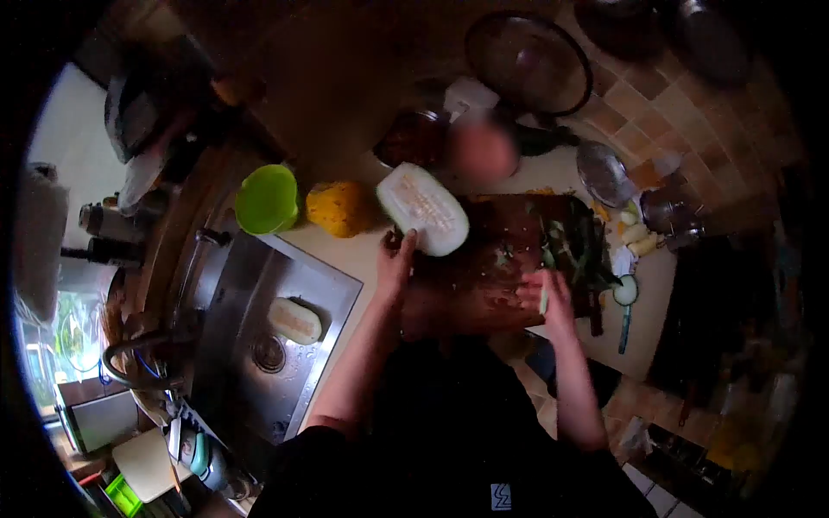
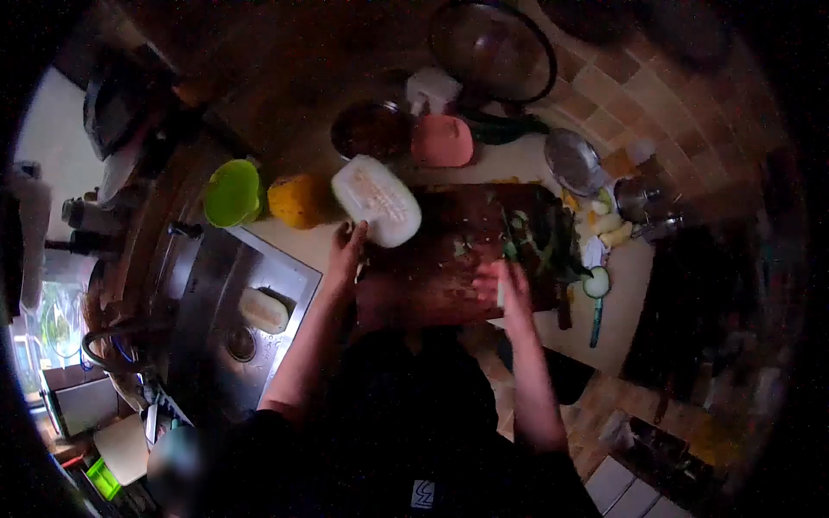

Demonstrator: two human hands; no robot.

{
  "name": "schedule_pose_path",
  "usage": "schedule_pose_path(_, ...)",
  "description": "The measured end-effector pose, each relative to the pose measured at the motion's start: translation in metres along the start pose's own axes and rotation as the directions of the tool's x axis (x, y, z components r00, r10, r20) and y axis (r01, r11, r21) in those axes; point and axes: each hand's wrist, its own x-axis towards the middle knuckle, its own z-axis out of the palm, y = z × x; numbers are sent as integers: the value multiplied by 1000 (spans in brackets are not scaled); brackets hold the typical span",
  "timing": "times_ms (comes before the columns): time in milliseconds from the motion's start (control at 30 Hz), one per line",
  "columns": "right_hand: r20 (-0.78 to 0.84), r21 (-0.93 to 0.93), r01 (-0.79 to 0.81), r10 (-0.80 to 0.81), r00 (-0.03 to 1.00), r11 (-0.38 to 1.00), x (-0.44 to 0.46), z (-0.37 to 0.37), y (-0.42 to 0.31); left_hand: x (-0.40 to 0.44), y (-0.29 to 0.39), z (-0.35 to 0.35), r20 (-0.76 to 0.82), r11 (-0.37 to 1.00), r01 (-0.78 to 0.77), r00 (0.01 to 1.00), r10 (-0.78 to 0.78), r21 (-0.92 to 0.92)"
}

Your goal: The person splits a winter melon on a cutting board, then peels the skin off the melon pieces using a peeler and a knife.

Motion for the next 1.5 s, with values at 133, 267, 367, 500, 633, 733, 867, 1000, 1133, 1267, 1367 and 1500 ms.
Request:
schedule_pose_path(133,3,15,-134,134,991,991,-36,-11,37,30,-10,30,-33,987,-144,989,142,-68)
schedule_pose_path(267,-10,71,-182,183,983,981,-51,-14,44,21,7,42,-157,1000,-1,988,2,4)
schedule_pose_path(367,51,78,-171,167,985,982,-37,-12,35,24,1,31,19,1000,16,1000,-16,-7)
schedule_pose_path(500,135,101,-28,15,991,995,6,16,7,-9,18,54,215,995,69,973,-83,73)
schedule_pose_path(633,90,313,-5,-25,996,950,66,25,36,-23,-8,66,344,953,160,906,-245,257)
schedule_pose_path(733,20,406,-23,16,1000,914,49,27,24,-48,-14,89,306,967,147,929,-207,207)
schedule_pose_path(867,28,348,30,-42,999,937,36,10,26,-75,-7,104,293,960,271,915,-278,66)
schedule_pose_path(1000,-51,79,267,-263,963,961,21,12,-15,-72,-6,115,406,968,250,887,-220,-21)
schedule_pose_path(1133,-47,-210,473,-492,869,856,22,12,-23,-71,-17,126,555,916,363,804,-216,-169)
schedule_pose_path(1267,-27,-460,558,-639,769,691,30,19,-7,-84,-28,132,750,992,121,652,-114,46)
schedule_pose_path(1367,-14,-517,575,-678,735,634,18,33,-21,-73,-61,132,725,820,518,659,-201,-243)
schedule_pose_path(1500,42,-504,636,-720,693,584,14,52,-18,-75,-47,135,798,507,740,582,-155,-442)
